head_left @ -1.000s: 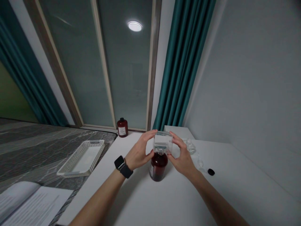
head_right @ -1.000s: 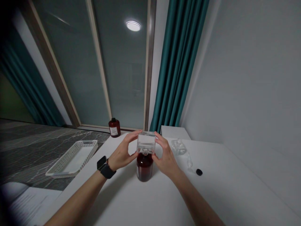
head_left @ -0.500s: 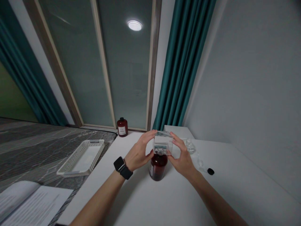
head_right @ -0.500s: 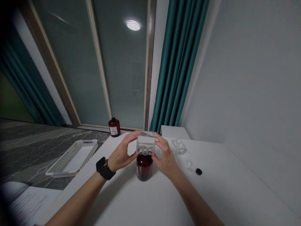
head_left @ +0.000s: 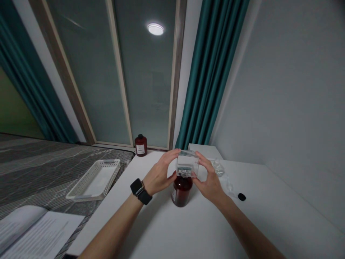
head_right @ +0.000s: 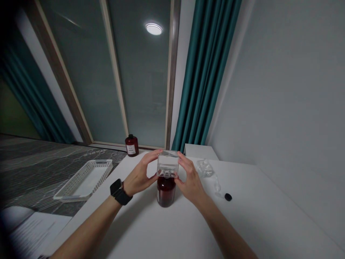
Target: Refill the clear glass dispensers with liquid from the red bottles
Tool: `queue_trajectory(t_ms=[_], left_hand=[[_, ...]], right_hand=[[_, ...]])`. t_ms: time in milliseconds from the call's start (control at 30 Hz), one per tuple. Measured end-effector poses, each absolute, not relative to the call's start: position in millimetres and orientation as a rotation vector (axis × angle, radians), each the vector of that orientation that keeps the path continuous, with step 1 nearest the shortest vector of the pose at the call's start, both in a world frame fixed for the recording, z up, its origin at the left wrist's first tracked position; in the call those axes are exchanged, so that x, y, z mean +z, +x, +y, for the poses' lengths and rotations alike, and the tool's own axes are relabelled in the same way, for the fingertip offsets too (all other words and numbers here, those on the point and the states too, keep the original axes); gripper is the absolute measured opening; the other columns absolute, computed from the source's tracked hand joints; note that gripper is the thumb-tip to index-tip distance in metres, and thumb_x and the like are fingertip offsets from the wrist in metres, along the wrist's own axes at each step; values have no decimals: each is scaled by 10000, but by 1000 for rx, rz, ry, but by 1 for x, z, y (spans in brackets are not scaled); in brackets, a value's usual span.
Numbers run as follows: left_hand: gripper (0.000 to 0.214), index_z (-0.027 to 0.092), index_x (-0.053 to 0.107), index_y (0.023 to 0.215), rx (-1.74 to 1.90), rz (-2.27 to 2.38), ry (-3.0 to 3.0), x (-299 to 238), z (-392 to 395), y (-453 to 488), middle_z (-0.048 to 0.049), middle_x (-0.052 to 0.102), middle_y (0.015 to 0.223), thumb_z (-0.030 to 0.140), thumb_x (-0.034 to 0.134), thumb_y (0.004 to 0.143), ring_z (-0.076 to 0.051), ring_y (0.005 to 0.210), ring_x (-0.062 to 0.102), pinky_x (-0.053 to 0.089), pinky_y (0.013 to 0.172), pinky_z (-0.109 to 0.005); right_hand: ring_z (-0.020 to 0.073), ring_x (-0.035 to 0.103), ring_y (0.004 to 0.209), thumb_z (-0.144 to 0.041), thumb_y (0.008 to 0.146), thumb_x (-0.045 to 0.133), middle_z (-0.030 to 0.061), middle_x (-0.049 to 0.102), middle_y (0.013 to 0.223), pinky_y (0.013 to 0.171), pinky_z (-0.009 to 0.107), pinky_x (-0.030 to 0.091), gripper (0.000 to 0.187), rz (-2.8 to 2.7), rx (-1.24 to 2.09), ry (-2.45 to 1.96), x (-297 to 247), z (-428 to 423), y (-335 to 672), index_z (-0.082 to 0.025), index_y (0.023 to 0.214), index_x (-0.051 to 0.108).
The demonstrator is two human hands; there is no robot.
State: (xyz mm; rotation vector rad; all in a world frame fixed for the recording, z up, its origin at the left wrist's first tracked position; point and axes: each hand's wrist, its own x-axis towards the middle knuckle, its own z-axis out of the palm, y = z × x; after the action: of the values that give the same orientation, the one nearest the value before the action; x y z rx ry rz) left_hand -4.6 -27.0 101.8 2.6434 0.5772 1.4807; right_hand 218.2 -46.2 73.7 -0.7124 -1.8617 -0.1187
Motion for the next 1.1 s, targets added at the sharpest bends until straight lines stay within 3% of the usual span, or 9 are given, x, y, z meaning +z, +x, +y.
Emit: queue_trajectory(t_ms=[333,500,667,867,1100], left_hand=[[732,240,269,1472,1282,696,2588,107,-20,-8,-143,458,1452,133,636,848,-297,1332,484,489,1074,-545],[668,199,335,1421,1225,774,2527,107,-14,-7,-164,492,1405,173,661,839,-306,1289,520,490,1069,-542],[670,203,348,1406,1162,824,2474,106,-12,-6,-156,499,1413,199,686,827,-301,1286,527,481,1076,-533],[730,229,284,1456,1192,850,2575,106,-14,-10,-147,470,1451,195,676,840,-299,1326,489,451,1104,-527],[751,222,255,1477,1285,743,2723,108,-22,-10,-159,468,1450,92,621,835,-300,1354,458,426,1121,-552]], right_hand=[[287,437,1377,-88,847,589,86,434,1501,1001,537,526,686,-1899,85,-849,80,-46,222,-351,1436,356],[273,527,1274,-135,856,594,94,479,1453,945,476,563,653,-1870,200,-901,81,-41,221,-324,1440,373],[269,574,1204,-168,864,594,101,503,1430,976,498,537,643,-1884,258,-948,80,-39,222,-309,1451,369],[293,463,1349,-130,848,601,88,468,1472,1063,557,464,661,-1921,120,-903,83,-42,223,-327,1437,374],[294,440,1370,-64,861,576,103,420,1504,1077,558,456,787,-2000,-180,-774,83,-46,227,-339,1518,242]])
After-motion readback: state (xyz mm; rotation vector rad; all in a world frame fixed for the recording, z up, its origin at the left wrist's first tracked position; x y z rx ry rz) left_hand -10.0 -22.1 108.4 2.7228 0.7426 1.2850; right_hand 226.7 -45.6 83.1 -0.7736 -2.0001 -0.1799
